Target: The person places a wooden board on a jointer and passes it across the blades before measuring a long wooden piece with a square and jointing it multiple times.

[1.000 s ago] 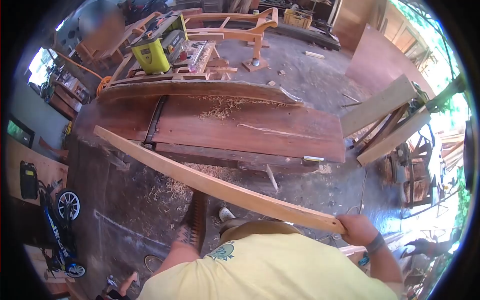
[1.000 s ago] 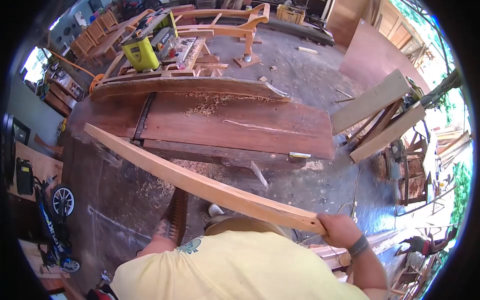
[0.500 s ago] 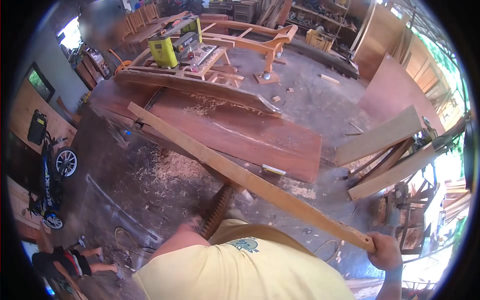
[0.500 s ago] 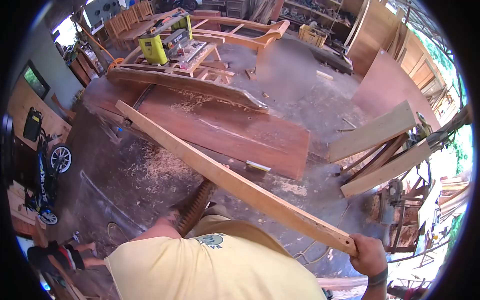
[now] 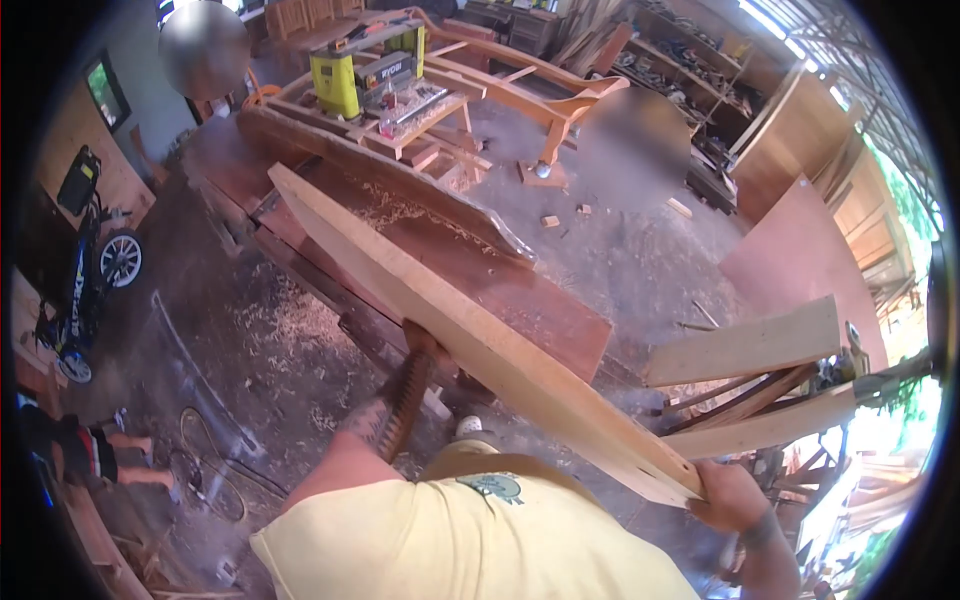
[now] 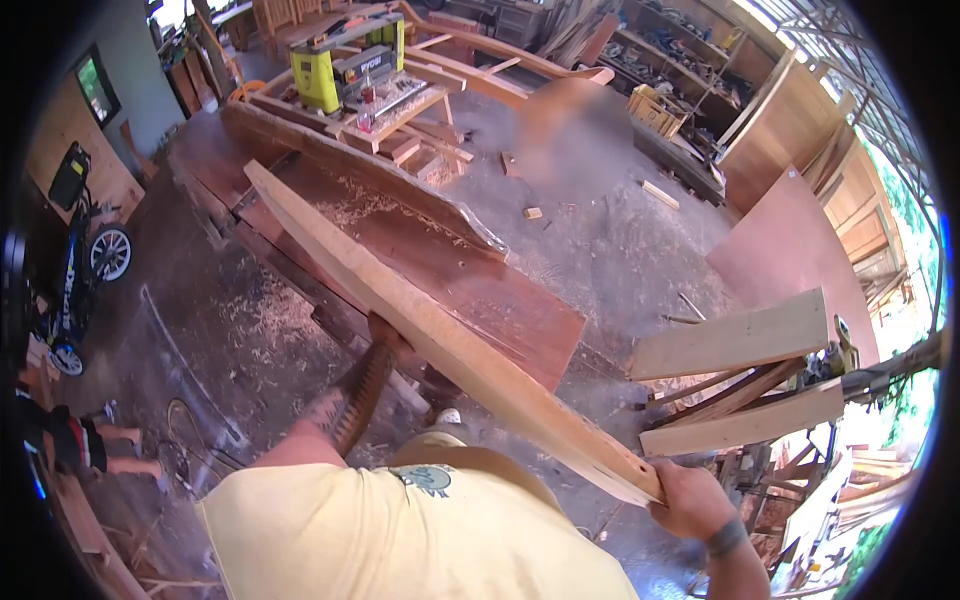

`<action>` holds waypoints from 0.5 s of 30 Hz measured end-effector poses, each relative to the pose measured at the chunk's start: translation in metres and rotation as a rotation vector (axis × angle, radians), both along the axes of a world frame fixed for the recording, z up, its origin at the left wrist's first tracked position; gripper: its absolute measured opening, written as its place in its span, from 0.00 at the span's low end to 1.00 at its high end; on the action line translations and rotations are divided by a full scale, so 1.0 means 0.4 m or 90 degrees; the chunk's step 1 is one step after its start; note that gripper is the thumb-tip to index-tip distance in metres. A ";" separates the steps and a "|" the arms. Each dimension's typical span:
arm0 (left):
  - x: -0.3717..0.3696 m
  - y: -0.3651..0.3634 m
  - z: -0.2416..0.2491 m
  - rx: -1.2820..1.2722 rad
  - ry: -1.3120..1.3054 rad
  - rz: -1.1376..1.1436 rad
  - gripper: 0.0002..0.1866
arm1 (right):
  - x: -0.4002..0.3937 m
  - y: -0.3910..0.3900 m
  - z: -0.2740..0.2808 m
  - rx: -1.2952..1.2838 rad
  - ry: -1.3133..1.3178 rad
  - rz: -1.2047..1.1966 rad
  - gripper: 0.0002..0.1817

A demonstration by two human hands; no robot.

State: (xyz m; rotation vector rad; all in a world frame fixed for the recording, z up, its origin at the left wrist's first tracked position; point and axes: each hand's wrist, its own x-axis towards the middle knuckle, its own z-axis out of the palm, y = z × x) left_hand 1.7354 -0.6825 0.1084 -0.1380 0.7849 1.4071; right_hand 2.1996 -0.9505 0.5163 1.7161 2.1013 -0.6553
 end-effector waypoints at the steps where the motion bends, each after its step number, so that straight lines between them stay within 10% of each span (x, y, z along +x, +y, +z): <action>1: -0.006 0.048 -0.085 -0.008 0.124 -0.009 0.25 | 0.031 0.036 -0.041 0.009 0.003 0.027 0.28; 9: 0.084 0.199 -0.049 0.016 0.392 0.202 0.38 | 0.157 0.309 -0.346 -0.014 0.109 0.047 0.31; 15: 0.301 0.072 0.199 0.007 0.385 0.187 0.36 | 0.199 0.424 -0.498 0.035 0.184 0.182 0.24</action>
